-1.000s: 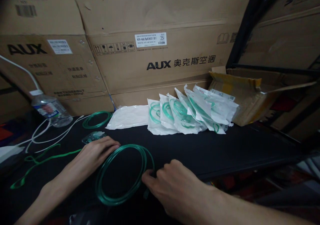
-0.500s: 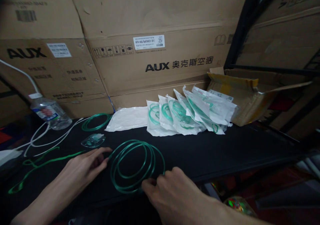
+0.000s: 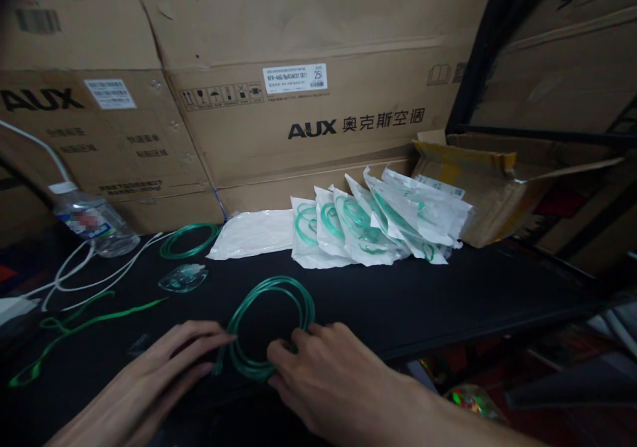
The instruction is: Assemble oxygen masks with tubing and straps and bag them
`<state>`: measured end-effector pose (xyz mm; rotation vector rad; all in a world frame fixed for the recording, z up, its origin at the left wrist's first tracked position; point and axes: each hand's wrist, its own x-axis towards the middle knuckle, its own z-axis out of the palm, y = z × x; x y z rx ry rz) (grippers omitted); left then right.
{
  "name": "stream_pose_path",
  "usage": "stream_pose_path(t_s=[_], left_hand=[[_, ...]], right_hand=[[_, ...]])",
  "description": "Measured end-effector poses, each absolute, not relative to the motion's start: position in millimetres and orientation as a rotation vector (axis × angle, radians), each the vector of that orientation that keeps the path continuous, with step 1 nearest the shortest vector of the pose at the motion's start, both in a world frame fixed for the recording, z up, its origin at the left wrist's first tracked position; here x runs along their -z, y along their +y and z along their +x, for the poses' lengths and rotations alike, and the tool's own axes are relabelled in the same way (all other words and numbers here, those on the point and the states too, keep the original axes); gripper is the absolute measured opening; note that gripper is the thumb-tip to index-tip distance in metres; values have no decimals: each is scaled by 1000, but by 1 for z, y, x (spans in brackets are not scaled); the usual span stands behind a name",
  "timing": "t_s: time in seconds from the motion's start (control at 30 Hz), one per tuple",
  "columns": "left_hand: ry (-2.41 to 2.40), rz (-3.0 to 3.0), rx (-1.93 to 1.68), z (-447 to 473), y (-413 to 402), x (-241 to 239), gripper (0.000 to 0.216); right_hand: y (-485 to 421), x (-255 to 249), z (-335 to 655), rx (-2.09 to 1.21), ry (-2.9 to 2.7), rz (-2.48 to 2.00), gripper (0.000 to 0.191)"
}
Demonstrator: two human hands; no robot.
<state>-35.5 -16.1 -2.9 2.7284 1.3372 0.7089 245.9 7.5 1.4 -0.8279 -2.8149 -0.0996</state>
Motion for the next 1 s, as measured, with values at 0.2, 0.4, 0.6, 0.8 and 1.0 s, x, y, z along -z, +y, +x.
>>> stream_pose_path(t_s=[0.2, 0.4, 0.6, 0.8, 1.0], left_hand=[[1180, 2735, -725, -22, -3, -5, 26], [1127, 2780, -718, -15, -2, 10, 16], [1109, 2807, -737, -22, -3, 24, 26], [1091, 2671, -707, -23, 1, 24, 26], [1095, 2558, -792, -17, 7, 21, 21]], right_hand=[[7, -2, 245, -15, -2812, -947, 9], [10, -5, 245, -250, -2663, -1177, 17], [42, -13, 255, -1289, -2013, -1165, 52], [65, -15, 266, -2131, -1271, -825, 34], [89, -15, 273, -2140, -1126, -596, 26]])
